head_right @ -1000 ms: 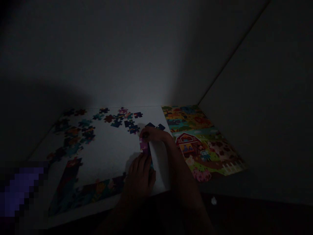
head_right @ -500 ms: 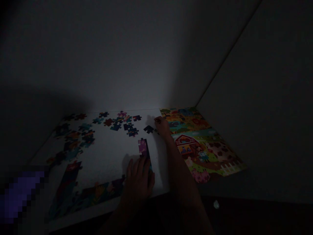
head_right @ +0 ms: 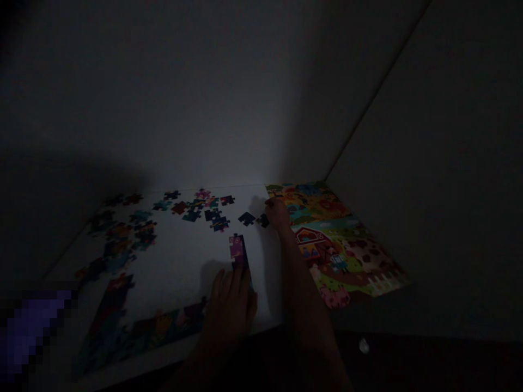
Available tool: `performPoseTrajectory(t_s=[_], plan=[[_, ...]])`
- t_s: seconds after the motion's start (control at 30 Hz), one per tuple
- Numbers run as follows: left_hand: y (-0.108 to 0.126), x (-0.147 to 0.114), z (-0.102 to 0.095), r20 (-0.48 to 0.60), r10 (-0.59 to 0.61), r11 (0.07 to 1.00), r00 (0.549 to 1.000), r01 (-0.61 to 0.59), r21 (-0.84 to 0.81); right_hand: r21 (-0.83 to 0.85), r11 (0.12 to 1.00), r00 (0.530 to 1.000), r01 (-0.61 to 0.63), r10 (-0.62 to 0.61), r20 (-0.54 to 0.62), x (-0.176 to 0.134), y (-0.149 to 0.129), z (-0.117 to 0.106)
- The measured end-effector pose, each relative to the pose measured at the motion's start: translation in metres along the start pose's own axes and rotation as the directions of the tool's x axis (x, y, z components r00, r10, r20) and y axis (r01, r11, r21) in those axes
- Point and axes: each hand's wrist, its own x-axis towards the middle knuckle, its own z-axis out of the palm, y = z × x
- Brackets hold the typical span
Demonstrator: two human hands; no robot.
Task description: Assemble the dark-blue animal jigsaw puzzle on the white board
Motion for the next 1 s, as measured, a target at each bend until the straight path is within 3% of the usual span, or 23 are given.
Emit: performPoseTrajectory(t_s=[0.23,0.5,0.7,0.87,1.0], plan=[[-0.007,0.011,-0.01,0.098,0.013,0.998,0.995,-0.006,-0.068,-0.041,0.999,1.0,-0.005,0.006,0.022,0.0,0.005,-0.001],[-0.026,0.041,-0.033,0.318,-0.071,0.938,0.946,0.172,-0.301,-0.063,0.998,0.998,-0.012,0.015,0.053,0.0,0.003,0.001],[-0.05,0.056,-0.033,0.359,-0.114,0.846,0.927,0.28,-0.455,-0.023,0.999,0.999,0.035,-0.034,0.039,0.0,0.002,0.002],[-0.086,0.068,-0.037,0.397,-0.187,0.856,0.899,0.347,-0.384,-0.019,0.999,0.997,0.043,-0.042,0.063,-0.001,-0.002,0.006],[-0.143,0.072,-0.039,0.419,-0.238,0.913,0.876,0.35,-0.212,-0.043,0.995,0.985,0.093,-0.085,0.148,-0.006,-0.012,0.012]])
